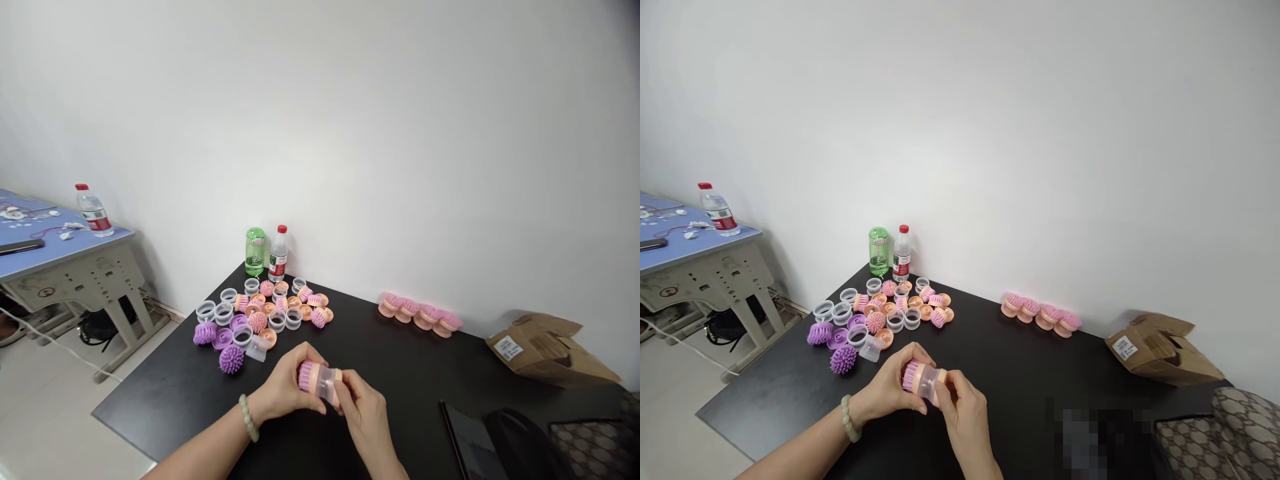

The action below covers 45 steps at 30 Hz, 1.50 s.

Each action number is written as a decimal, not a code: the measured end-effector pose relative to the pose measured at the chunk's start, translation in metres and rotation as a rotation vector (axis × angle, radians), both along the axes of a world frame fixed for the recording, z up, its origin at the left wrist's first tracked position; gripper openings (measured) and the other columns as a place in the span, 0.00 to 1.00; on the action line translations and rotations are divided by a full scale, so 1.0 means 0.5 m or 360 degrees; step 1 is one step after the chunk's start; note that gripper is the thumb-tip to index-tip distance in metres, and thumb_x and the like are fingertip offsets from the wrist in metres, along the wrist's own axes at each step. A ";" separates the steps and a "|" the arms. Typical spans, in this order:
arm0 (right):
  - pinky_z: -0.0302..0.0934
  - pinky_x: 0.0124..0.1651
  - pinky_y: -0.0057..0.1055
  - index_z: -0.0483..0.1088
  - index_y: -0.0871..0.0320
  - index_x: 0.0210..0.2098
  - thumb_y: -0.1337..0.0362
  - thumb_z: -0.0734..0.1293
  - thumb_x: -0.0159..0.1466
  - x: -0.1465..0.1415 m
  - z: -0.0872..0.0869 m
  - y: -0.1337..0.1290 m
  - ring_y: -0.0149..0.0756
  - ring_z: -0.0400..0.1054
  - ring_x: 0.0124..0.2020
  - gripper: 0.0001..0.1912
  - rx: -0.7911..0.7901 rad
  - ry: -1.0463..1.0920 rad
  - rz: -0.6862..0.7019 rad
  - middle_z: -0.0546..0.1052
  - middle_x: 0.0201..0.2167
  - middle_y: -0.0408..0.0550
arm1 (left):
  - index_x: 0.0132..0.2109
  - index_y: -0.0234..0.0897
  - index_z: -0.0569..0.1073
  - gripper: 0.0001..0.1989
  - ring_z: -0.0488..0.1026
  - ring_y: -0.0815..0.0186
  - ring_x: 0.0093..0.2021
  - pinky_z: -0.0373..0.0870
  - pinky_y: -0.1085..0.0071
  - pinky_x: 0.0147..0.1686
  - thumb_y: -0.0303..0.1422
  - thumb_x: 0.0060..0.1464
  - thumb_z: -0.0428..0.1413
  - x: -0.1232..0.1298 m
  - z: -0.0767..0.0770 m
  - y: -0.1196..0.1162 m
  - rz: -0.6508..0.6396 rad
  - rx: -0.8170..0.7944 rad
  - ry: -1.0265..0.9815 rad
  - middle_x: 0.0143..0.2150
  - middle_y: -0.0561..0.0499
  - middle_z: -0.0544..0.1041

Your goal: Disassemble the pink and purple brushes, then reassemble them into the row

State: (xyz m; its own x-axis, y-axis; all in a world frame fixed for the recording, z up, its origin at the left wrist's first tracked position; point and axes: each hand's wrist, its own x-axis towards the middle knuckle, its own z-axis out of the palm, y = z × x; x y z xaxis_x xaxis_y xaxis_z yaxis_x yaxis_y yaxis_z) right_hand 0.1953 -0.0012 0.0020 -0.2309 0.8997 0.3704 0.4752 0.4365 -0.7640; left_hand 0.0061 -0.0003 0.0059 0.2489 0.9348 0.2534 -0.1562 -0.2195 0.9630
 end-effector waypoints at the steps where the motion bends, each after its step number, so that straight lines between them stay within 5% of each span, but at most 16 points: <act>1: 0.67 0.22 0.28 0.71 0.54 0.25 0.46 0.57 0.69 0.000 -0.003 0.002 0.36 0.71 0.17 0.25 -0.0129 0.0027 0.0032 0.75 0.17 0.43 | 0.41 0.36 0.74 0.29 0.69 0.63 0.39 0.65 0.71 0.37 0.36 0.31 0.76 0.000 0.000 0.000 0.0019 0.0071 0.0030 0.42 0.48 0.74; 3: 0.70 0.25 0.29 0.74 0.55 0.31 0.45 0.55 0.70 0.001 -0.007 0.005 0.37 0.74 0.20 0.25 -0.0219 0.0133 0.0082 0.78 0.20 0.45 | 0.43 0.37 0.74 0.29 0.69 0.62 0.39 0.64 0.70 0.37 0.38 0.33 0.75 0.000 0.002 0.001 0.0049 0.0061 0.0005 0.42 0.48 0.74; 5: 0.74 0.34 0.31 0.73 0.56 0.48 0.45 0.59 0.68 0.002 -0.010 0.006 0.42 0.79 0.33 0.24 -0.0095 0.0274 0.0097 0.83 0.38 0.52 | 0.43 0.37 0.73 0.29 0.68 0.64 0.36 0.63 0.72 0.35 0.40 0.34 0.74 -0.001 0.005 0.001 0.0087 -0.0040 -0.0040 0.41 0.50 0.74; 7: 0.74 0.42 0.34 0.64 0.56 0.61 0.48 0.64 0.65 0.001 -0.012 0.004 0.45 0.77 0.46 0.29 0.0033 0.0339 0.0124 0.77 0.54 0.57 | 0.43 0.37 0.72 0.30 0.68 0.66 0.35 0.62 0.72 0.34 0.41 0.34 0.74 -0.004 0.007 0.002 0.0124 -0.0104 -0.0065 0.39 0.51 0.73; 9: 0.73 0.47 0.36 0.62 0.54 0.63 0.53 0.68 0.64 0.000 -0.015 0.003 0.45 0.76 0.50 0.30 0.0088 0.0280 0.0142 0.72 0.60 0.57 | 0.43 0.36 0.72 0.31 0.67 0.66 0.34 0.62 0.72 0.34 0.41 0.34 0.74 -0.007 0.008 0.004 0.0131 -0.0100 -0.0066 0.39 0.51 0.73; 11: 0.73 0.48 0.37 0.66 0.54 0.60 0.56 0.69 0.63 -0.001 -0.018 0.005 0.44 0.77 0.48 0.27 0.0108 0.0211 0.0087 0.74 0.58 0.56 | 0.44 0.36 0.72 0.30 0.67 0.65 0.35 0.62 0.72 0.34 0.42 0.34 0.74 -0.010 0.007 0.004 0.0157 -0.0045 -0.0003 0.39 0.51 0.72; 16: 0.75 0.32 0.31 0.71 0.56 0.52 0.54 0.63 0.67 0.003 -0.024 0.016 0.38 0.77 0.26 0.19 -0.0140 0.0270 0.0044 0.82 0.30 0.47 | 0.45 0.38 0.75 0.30 0.68 0.59 0.41 0.63 0.69 0.39 0.43 0.36 0.73 -0.010 -0.009 0.008 0.0286 0.0194 0.0263 0.42 0.48 0.73; 22: 0.74 0.47 0.37 0.69 0.53 0.58 0.58 0.69 0.61 0.003 -0.029 0.020 0.46 0.75 0.51 0.25 0.0054 0.0215 0.0045 0.76 0.55 0.55 | 0.45 0.41 0.74 0.26 0.68 0.54 0.47 0.64 0.64 0.47 0.43 0.39 0.72 -0.008 -0.010 0.011 0.0364 0.0388 0.0355 0.46 0.47 0.71; 27: 0.75 0.44 0.35 0.73 0.54 0.53 0.56 0.68 0.62 0.002 -0.032 0.023 0.44 0.77 0.45 0.20 -0.0082 0.0232 0.0119 0.79 0.48 0.53 | 0.46 0.41 0.74 0.25 0.67 0.53 0.50 0.64 0.60 0.51 0.40 0.41 0.72 -0.009 -0.008 0.011 0.0321 0.0389 0.0396 0.49 0.46 0.68; 33: 0.74 0.42 0.37 0.73 0.54 0.53 0.57 0.67 0.62 0.005 -0.032 0.027 0.44 0.78 0.42 0.20 -0.0375 0.0320 0.0245 0.79 0.48 0.52 | 0.47 0.42 0.74 0.25 0.67 0.58 0.47 0.66 0.64 0.47 0.23 0.41 0.69 -0.003 -0.012 0.007 0.0307 0.0431 0.0643 0.46 0.50 0.65; 39: 0.65 0.57 0.44 0.73 0.49 0.50 0.74 0.67 0.54 -0.002 -0.012 0.021 0.48 0.68 0.54 0.26 -0.0104 -0.0107 0.0251 0.76 0.52 0.47 | 0.54 0.47 0.70 0.33 0.69 0.58 0.47 0.69 0.63 0.48 0.14 0.43 0.60 0.008 -0.027 0.001 0.0264 0.0598 0.0954 0.48 0.50 0.68; 45: 0.65 0.41 0.33 0.74 0.54 0.39 0.72 0.66 0.55 0.001 -0.027 0.068 0.43 0.70 0.41 0.13 -0.0150 -0.0281 0.0067 0.78 0.39 0.46 | 0.62 0.53 0.60 0.46 0.67 0.55 0.56 0.68 0.56 0.58 0.11 0.40 0.58 0.009 -0.036 0.005 0.0335 0.0508 0.0952 0.57 0.50 0.65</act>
